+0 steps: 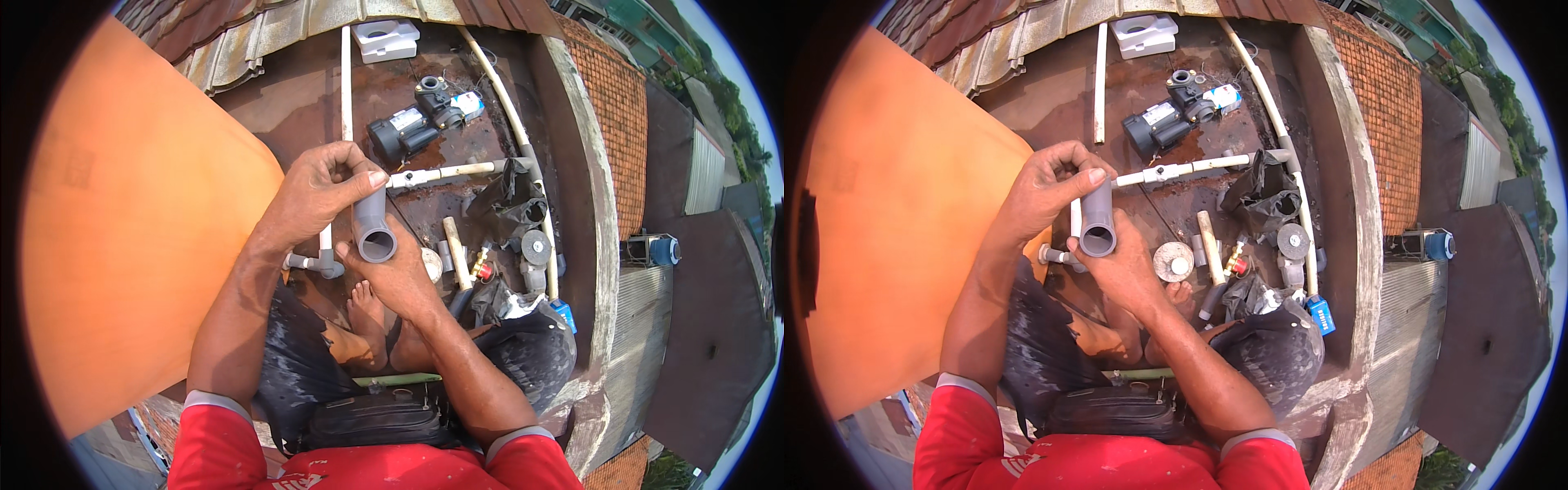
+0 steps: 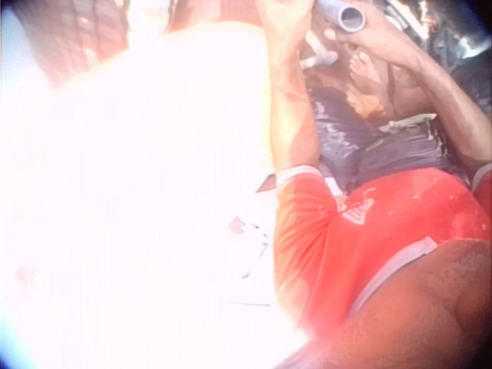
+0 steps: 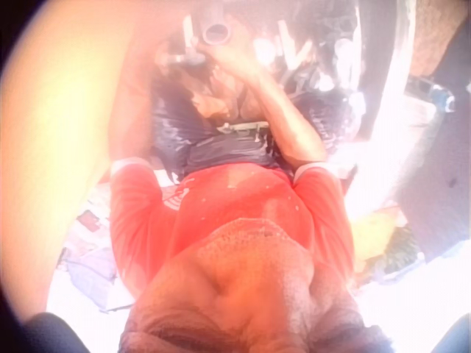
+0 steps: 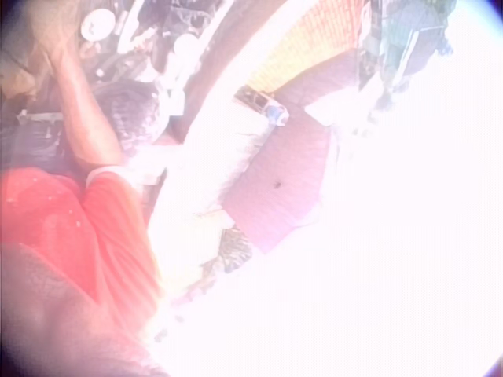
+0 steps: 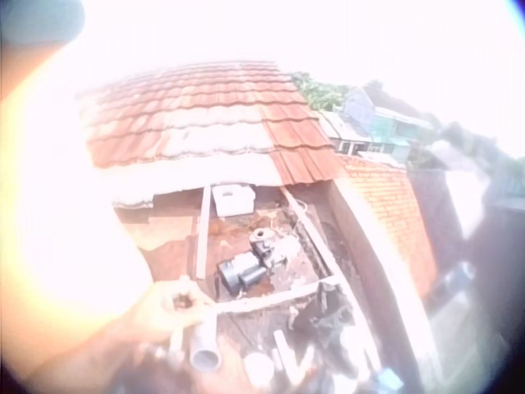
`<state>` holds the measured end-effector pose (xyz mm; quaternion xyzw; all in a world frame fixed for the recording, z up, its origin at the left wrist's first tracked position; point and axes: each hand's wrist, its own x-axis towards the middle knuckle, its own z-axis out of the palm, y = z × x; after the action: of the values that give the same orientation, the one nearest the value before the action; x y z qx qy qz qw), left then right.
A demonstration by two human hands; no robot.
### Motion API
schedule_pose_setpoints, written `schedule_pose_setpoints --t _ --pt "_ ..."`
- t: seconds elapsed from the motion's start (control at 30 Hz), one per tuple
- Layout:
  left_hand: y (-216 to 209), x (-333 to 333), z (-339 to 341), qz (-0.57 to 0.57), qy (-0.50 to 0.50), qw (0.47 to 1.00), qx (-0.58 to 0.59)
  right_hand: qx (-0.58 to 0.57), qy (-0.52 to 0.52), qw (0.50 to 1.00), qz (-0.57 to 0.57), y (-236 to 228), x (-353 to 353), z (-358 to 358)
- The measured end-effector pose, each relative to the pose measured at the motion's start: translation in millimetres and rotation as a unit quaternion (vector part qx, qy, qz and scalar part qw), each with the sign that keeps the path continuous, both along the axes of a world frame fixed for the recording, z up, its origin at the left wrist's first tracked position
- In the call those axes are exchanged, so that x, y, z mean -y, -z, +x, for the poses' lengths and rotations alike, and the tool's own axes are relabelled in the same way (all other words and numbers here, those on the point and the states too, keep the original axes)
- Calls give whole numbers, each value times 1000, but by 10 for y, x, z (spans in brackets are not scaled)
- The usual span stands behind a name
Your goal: The person assembles a PVC plumbing system on a rooftop, handling pipes, fittings, a water pump, and a valve. They connect components by hand, apply sealant, and organize tools and parts around the work area.
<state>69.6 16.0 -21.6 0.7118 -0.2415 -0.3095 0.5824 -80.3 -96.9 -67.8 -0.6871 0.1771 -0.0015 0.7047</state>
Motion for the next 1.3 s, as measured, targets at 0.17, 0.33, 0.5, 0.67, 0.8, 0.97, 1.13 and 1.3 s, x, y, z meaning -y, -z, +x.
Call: schedule_pose_setpoints --t 0.17,0.33,0.5,0.67,0.8,0.97,1.13,1.3 --pt "10 11 19 13 -1 1000 25 -15 -6 1000 7 -38 30 -6" --pt "3 40 -2 -7 0 1000 19 -16 0 1000 11 -71 48 -13" --pt "-1 54 -4 -2 5 1000 25 -19 2 1000 11 -69 62 -16" --pt "-21 47 3 14 12 999 40 -7 9 1000 25 -34 33 -17" --pt "-29 33 4 6 22 999 34 5 12 1000 19 -13 21 -19" --pt "-67 -66 107 34 -1 999 15 -18 -18 1000 -2 -31 -24 -30" --pt "13 -217 365 100 -120 987 46 -59 -115 990 51 74 -231 -70" --pt "58 -300 446 78 -157 984 36 -42 -140 989 9 -4 -247 -88"
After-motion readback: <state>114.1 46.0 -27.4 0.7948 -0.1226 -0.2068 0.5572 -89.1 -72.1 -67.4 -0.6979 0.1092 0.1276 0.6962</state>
